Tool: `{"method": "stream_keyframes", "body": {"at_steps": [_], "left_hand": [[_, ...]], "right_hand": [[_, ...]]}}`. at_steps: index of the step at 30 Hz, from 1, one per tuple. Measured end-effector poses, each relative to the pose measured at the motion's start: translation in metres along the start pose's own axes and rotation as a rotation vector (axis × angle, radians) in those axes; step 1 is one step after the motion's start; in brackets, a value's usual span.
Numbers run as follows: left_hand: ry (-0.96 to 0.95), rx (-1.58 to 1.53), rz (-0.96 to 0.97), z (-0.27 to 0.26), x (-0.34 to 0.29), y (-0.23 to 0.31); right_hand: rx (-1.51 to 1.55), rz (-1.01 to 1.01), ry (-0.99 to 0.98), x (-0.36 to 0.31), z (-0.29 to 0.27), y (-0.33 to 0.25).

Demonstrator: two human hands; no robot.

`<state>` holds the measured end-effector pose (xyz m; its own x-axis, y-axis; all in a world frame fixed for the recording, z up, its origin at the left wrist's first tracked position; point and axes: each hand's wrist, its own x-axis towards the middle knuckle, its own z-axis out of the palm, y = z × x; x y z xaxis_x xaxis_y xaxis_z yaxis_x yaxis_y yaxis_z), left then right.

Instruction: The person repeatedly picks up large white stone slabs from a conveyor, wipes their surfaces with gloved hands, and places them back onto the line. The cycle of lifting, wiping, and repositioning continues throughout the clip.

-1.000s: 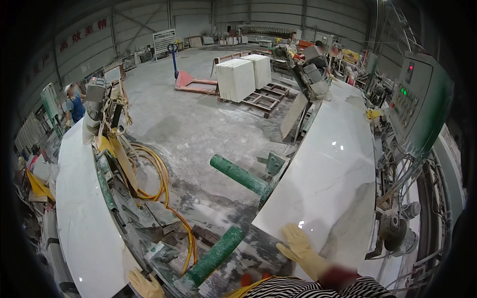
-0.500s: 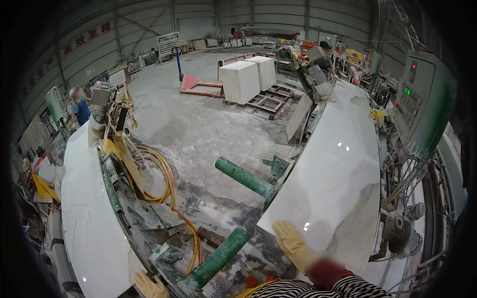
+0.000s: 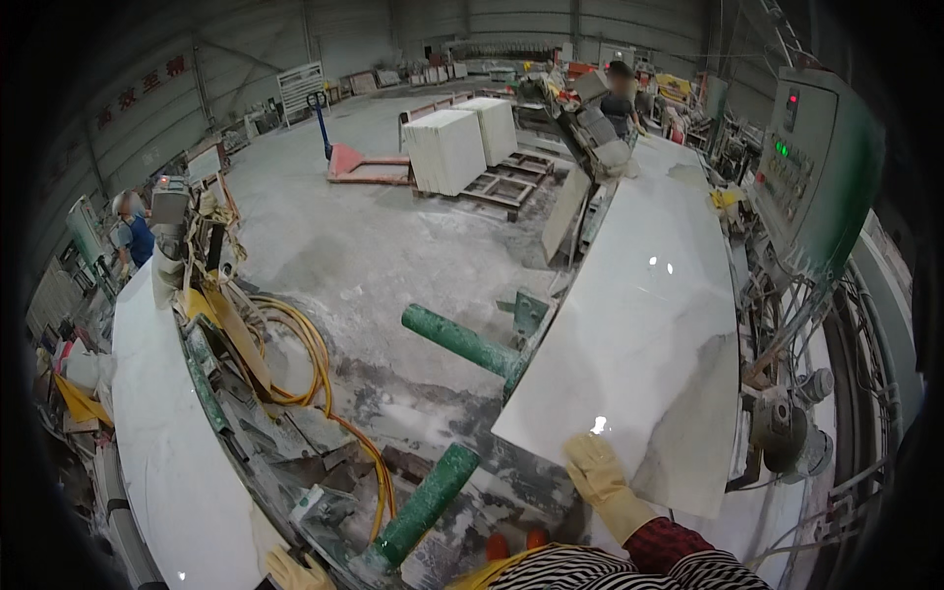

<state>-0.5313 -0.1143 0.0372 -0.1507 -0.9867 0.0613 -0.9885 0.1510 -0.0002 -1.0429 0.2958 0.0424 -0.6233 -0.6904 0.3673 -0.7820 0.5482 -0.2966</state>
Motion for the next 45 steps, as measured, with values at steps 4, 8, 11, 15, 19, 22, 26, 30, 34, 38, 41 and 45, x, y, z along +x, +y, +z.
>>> {"method": "stream_keyframes", "body": {"at_steps": [4,8,11,15,19,22,26,30,34,38,41,45], "left_hand": [[0.006,0.004,-0.059,0.022,0.009,0.004],[-0.045,0.034,-0.134,-0.005,0.003,0.023],[0.026,0.013,-0.078,0.005,-0.002,0.011],[0.083,-0.011,-0.034,0.018,-0.002,0.002],[0.096,-0.026,-0.044,0.017,-0.001,0.007],[0.188,-0.030,0.000,0.036,0.000,-0.006],[0.185,-0.048,0.008,0.024,-0.005,0.002],[0.238,-0.091,0.035,0.029,-0.012,-0.006],[0.241,-0.128,0.011,0.017,-0.018,0.007],[0.296,-0.138,0.023,0.022,-0.021,0.007],[0.305,-0.198,0.028,0.023,-0.019,0.003],[0.352,-0.425,-0.070,0.025,-0.022,0.000]], "right_hand": [[-0.021,0.143,0.028,-0.047,-0.020,0.033],[-0.039,0.217,0.030,-0.101,-0.046,0.072],[-0.119,0.267,0.087,-0.129,-0.066,0.079],[-0.151,0.292,-0.010,-0.120,-0.078,0.070],[-0.032,0.127,-0.033,-0.065,-0.065,0.042],[-0.050,-0.073,0.135,-0.035,-0.021,0.041],[-0.019,-0.111,0.071,0.001,-0.012,0.032],[0.024,-0.120,-0.021,0.019,-0.018,0.022],[-0.009,-0.202,0.046,0.030,0.000,0.022],[-0.001,-0.283,0.054,0.059,0.018,0.017],[0.095,-0.298,0.075,0.088,0.032,0.004],[0.120,-0.280,0.043,0.130,0.060,-0.023]]}}
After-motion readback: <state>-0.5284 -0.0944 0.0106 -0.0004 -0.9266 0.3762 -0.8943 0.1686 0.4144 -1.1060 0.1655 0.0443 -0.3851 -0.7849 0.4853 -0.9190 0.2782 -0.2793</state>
